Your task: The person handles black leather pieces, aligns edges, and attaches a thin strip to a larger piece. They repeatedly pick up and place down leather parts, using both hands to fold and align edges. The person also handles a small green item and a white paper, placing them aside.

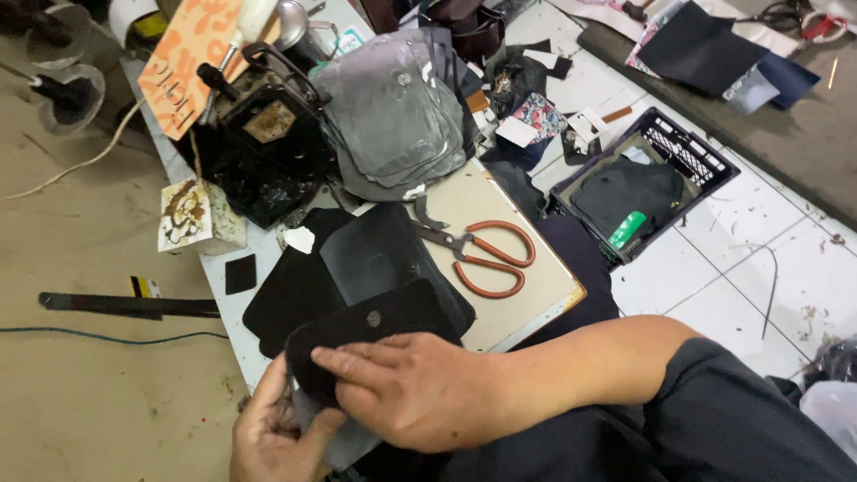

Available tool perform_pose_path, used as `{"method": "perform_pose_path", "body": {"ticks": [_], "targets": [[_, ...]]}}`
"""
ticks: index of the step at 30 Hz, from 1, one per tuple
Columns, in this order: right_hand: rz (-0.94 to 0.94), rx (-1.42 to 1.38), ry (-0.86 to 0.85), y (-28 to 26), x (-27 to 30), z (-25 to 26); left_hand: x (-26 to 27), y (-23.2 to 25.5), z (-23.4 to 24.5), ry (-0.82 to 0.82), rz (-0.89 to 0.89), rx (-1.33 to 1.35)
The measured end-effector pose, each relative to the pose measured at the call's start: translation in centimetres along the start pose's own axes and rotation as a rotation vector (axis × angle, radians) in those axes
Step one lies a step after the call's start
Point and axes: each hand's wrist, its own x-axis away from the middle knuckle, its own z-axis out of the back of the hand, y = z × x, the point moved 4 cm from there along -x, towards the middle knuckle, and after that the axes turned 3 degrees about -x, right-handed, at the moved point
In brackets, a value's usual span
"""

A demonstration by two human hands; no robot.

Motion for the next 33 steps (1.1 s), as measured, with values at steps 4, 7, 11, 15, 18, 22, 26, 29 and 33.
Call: {"method": "perform_pose_path", "body": {"ticks": [4,7,11,15,18,22,26,29,33], "targets": [[-0.048,-0.221,-0.001,1.2,0.3,0.7,-0.6,1.9,-0.4,0.119,0.011,-0.125],[-0.052,-0.295,-0.027,1.8,0.8,0.8,-0.6,2.5,-1.1,0.198,-0.097,-0.175],[-0.099,-0.255,-0.003,1.1,-0.5,2.7,-0.4,2.6,-1.3,0.174,-0.009,-0.466],[-0.159,-0.209,0.007,0.4,-1.8,4.4,-0.5,2.4,-2.0,0.092,-0.186,-0.477],[-0.2,-0.089,-0.05,0.8,-2.0,4.0,-0.1,1.6,-2.1,0.018,-0.358,-0.549],[-0.269,-0.029,-0.148,1.8,-1.6,2.8,0.1,0.9,-2.3,-0.101,-0.361,-0.571],[-0.205,-0.071,-0.234,2.7,-1.0,2.2,-0.1,3.8,-3.3,-0.055,-0.37,-0.572],[-0.066,-0.083,-0.159,2.9,-0.6,3.7,0.0,4.0,-3.3,-0.054,-0.439,-0.501],[-0.024,-0.258,-0.201,4.2,0.2,5.7,0.0,3.9,-2.1,-0.1,-0.264,-0.408]]}}
